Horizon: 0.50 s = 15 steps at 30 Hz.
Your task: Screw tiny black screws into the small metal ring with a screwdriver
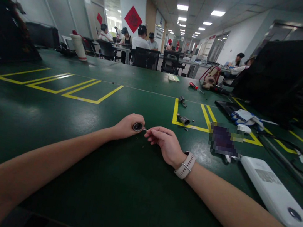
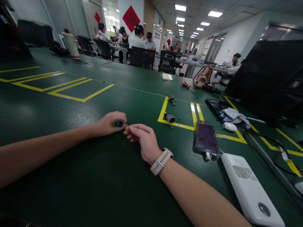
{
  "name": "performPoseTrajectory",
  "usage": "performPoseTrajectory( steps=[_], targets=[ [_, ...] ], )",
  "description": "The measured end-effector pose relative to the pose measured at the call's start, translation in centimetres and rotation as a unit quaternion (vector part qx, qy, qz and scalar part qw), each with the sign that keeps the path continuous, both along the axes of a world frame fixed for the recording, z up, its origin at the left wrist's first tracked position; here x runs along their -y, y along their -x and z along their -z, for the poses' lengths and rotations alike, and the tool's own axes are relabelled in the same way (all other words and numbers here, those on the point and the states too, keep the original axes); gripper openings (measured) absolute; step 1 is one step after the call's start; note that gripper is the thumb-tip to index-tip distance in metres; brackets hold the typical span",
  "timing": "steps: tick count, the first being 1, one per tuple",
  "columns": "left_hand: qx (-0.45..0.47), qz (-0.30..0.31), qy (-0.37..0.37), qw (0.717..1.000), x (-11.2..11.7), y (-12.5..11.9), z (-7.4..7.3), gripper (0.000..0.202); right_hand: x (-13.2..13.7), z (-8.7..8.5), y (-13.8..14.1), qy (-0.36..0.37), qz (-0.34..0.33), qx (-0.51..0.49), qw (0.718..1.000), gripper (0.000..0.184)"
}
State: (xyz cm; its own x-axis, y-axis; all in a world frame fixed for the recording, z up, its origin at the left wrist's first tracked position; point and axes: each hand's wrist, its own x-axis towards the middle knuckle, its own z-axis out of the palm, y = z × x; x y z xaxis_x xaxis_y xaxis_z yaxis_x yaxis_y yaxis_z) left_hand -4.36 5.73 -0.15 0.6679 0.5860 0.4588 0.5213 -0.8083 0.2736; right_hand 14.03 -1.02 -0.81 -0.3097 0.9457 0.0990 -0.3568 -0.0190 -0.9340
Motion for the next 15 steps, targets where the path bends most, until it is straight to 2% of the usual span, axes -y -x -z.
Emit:
performPoseTrajectory(
  steps=[4,10,15],
  targets=[
    [0.016,0.021,0.028,0.999,0.03,0.04,-0.04,0.019,-0.04,-0.06,-0.07,0.002,-0.005,-0.008,1.000,0.011],
    [0.031,-0.016,-0.002,0.999,-0.25,0.00,0.22,0.015,0.23,-0.23,0.12,0.005,0.015,0.005,1.000,0.010],
    [0.015,-0.016,0.002,1.000,-0.32,-0.01,0.20,0.015,0.24,-0.07,0.06,0.002,0.009,-0.011,1.000,0.011]
  ],
)
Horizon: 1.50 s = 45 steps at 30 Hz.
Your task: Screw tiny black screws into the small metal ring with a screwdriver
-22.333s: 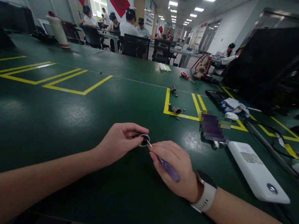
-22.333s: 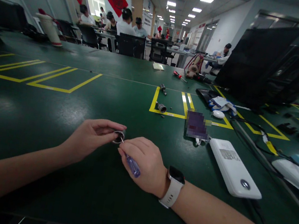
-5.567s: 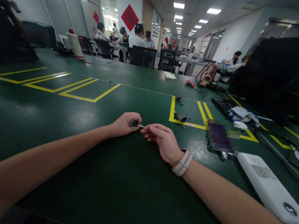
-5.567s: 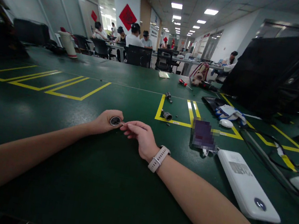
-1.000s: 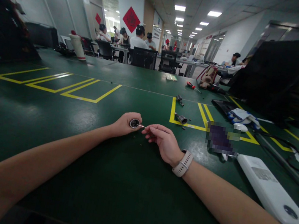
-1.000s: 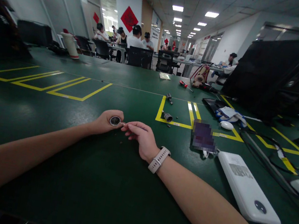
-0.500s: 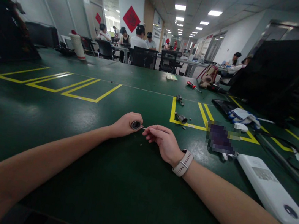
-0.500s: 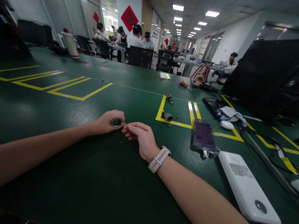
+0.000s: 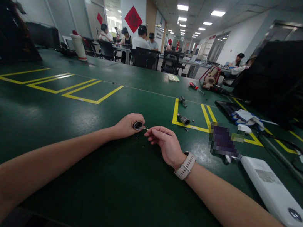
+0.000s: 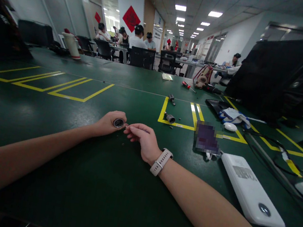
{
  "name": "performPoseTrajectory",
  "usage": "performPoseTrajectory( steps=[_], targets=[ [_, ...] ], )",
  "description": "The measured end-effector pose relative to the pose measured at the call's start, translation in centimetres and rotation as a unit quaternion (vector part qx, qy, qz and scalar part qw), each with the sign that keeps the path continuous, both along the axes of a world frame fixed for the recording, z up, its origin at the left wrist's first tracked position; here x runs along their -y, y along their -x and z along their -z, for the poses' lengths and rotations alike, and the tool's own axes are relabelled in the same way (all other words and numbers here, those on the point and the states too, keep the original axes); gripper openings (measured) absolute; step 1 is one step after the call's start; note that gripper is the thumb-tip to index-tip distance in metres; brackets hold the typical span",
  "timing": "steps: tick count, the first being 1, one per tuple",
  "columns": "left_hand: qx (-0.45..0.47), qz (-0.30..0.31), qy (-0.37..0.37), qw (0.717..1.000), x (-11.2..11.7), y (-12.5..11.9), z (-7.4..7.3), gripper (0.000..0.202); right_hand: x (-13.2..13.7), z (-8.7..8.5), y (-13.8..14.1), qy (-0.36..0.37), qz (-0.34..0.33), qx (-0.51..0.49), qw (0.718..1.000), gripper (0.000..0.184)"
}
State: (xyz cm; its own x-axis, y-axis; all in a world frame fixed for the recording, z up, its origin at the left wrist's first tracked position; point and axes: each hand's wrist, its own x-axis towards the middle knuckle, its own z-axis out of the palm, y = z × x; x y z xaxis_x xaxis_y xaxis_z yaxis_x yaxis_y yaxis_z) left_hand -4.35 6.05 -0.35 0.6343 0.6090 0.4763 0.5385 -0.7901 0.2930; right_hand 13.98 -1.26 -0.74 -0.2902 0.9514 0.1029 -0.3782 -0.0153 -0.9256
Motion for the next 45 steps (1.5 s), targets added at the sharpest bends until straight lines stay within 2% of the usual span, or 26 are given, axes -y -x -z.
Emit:
performPoseTrajectory(
  steps=[8,13,21,30,39,45],
  targets=[
    [-0.029,0.014,-0.016,0.999,0.11,-0.03,-0.05,0.016,-0.10,-0.03,0.08,0.005,0.008,-0.004,1.000,0.010],
    [-0.065,0.047,-0.023,0.997,0.14,-0.06,-0.08,0.014,0.01,-0.08,0.11,-0.004,-0.005,0.020,1.000,0.010],
    [-0.076,-0.015,-0.035,0.996,0.04,-0.07,-0.05,0.011,-0.05,-0.09,0.17,-0.001,0.007,0.011,1.000,0.010],
    [-0.058,-0.086,-0.038,0.994,-0.39,0.15,0.34,0.010,0.18,-0.10,0.27,0.005,0.054,0.007,0.999,0.009],
    [-0.047,-0.098,-0.040,0.993,-0.69,0.17,0.49,0.009,0.23,-0.24,0.66,-0.022,0.111,0.079,0.990,0.011],
    [-0.018,-0.081,-0.026,0.996,-0.37,0.05,0.39,0.015,0.08,0.02,0.62,-0.048,0.074,0.157,0.984,0.011]
  ],
)
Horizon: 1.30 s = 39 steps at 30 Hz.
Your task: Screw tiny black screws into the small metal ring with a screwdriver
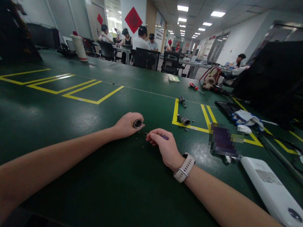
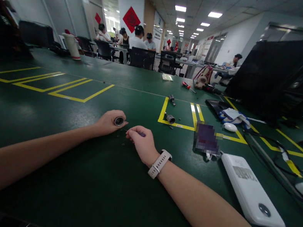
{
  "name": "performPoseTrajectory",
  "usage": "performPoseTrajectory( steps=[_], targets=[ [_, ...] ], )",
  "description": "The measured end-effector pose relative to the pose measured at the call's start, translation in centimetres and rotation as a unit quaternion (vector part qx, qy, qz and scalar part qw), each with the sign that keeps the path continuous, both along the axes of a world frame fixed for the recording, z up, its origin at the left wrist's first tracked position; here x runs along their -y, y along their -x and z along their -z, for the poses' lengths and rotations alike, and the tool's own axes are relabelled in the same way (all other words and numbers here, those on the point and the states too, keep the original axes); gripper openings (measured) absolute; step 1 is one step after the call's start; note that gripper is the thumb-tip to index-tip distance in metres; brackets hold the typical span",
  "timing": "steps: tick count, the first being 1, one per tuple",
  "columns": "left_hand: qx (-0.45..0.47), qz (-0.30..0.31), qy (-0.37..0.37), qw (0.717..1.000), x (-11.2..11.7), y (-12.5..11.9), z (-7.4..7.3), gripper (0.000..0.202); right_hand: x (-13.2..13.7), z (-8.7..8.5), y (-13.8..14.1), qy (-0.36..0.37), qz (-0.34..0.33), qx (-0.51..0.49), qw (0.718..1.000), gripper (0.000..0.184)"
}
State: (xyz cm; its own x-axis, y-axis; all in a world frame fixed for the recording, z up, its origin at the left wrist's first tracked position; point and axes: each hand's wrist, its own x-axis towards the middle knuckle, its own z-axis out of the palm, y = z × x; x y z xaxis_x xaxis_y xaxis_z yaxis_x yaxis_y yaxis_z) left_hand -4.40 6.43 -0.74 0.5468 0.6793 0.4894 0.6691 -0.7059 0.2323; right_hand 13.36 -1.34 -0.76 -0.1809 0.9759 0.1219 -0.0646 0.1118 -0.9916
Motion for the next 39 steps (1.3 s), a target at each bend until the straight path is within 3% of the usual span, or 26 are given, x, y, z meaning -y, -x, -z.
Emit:
performPoseTrajectory(
  steps=[8,21,33,39],
  targets=[
    [-0.028,0.013,0.024,0.999,0.2,-0.1,-0.2,0.013,-0.2,0.6,-0.2,-0.031,0.003,0.025,0.999,0.014],
    [-0.016,-0.093,0.024,0.995,-0.2,0.1,0.0,0.007,0.5,-0.5,-0.4,-0.057,0.055,0.054,0.995,0.017],
    [-0.027,-0.093,0.033,0.995,0.0,0.1,-0.1,0.004,0.2,0.0,-0.5,-0.047,0.064,0.048,0.996,0.016],
    [-0.034,-0.123,0.032,0.991,0.4,-0.2,-0.5,0.005,-0.2,0.5,-0.5,-0.077,0.119,0.075,0.987,0.012]
  ],
)
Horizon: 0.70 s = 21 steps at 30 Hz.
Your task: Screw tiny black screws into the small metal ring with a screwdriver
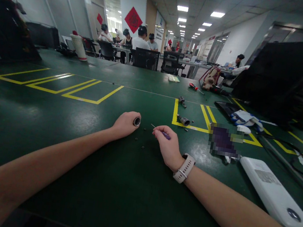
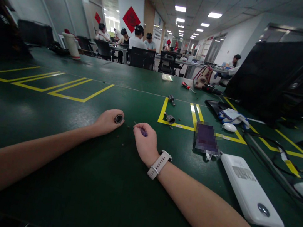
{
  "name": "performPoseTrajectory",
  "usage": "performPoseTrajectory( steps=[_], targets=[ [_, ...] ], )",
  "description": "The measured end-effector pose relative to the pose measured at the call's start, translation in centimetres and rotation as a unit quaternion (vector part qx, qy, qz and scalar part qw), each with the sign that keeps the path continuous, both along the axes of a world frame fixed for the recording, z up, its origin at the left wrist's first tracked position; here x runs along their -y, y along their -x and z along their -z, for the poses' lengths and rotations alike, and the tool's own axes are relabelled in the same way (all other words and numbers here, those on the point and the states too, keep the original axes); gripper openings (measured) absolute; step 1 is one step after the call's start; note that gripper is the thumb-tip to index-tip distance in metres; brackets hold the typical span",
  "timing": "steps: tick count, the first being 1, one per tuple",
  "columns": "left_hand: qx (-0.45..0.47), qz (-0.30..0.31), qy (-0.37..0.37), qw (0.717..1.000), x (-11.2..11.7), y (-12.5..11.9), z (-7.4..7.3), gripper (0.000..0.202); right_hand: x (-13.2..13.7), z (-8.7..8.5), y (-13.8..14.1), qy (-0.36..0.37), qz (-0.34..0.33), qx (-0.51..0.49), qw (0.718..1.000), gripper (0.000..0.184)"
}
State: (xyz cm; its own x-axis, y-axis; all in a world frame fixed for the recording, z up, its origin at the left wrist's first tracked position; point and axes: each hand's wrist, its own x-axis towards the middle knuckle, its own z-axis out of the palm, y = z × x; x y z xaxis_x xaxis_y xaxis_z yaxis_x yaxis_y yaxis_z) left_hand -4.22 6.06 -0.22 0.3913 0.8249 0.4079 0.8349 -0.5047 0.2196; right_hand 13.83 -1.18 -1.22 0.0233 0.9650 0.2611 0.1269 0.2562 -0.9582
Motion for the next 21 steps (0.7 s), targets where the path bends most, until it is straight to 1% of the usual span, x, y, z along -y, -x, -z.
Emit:
performPoseTrajectory(
  steps=[3,7,9,11,13,14,16,18,20,21],
  targets=[
    [0.007,-0.028,-0.009,1.000,-0.1,0.1,0.1,0.007,-0.5,0.4,0.3,0.011,-0.023,0.054,0.998,0.012],
    [0.058,-0.104,-0.009,0.993,-0.4,0.3,0.2,0.015,-1.8,0.6,1.6,0.005,-0.057,0.155,0.986,0.016],
    [0.095,-0.129,-0.006,0.987,-0.5,0.5,0.2,0.018,-2.7,0.4,2.5,0.002,-0.094,0.188,0.978,0.016],
    [0.123,-0.138,-0.007,0.983,-0.5,0.6,0.1,0.020,-3.3,-0.1,3.4,-0.001,-0.129,0.196,0.972,0.011],
    [0.137,-0.143,-0.010,0.980,-0.5,0.8,-0.1,0.022,-3.3,-0.5,3.8,-0.014,-0.180,0.201,0.963,0.008],
    [0.142,-0.145,-0.010,0.979,-0.5,0.8,-0.1,0.022,-2.9,-0.7,3.7,-0.026,-0.213,0.206,0.955,0.007],
    [0.148,-0.146,-0.009,0.978,-0.6,1.1,-0.2,0.022,-1.5,-1.0,3.1,-0.079,-0.300,0.232,0.922,0.013],
    [0.147,-0.147,-0.004,0.978,-0.7,1.3,-0.2,0.022,0.6,-1.2,1.8,-0.133,-0.362,0.251,0.888,0.018],
    [0.144,-0.150,0.004,0.978,-0.8,1.5,-0.1,0.023,3.1,-1.5,0.0,-0.178,-0.394,0.275,0.858,0.024],
    [0.144,-0.152,0.008,0.978,-0.8,1.5,-0.1,0.023,4.3,-1.7,-1.0,-0.187,-0.413,0.294,0.842,0.026]
  ],
)
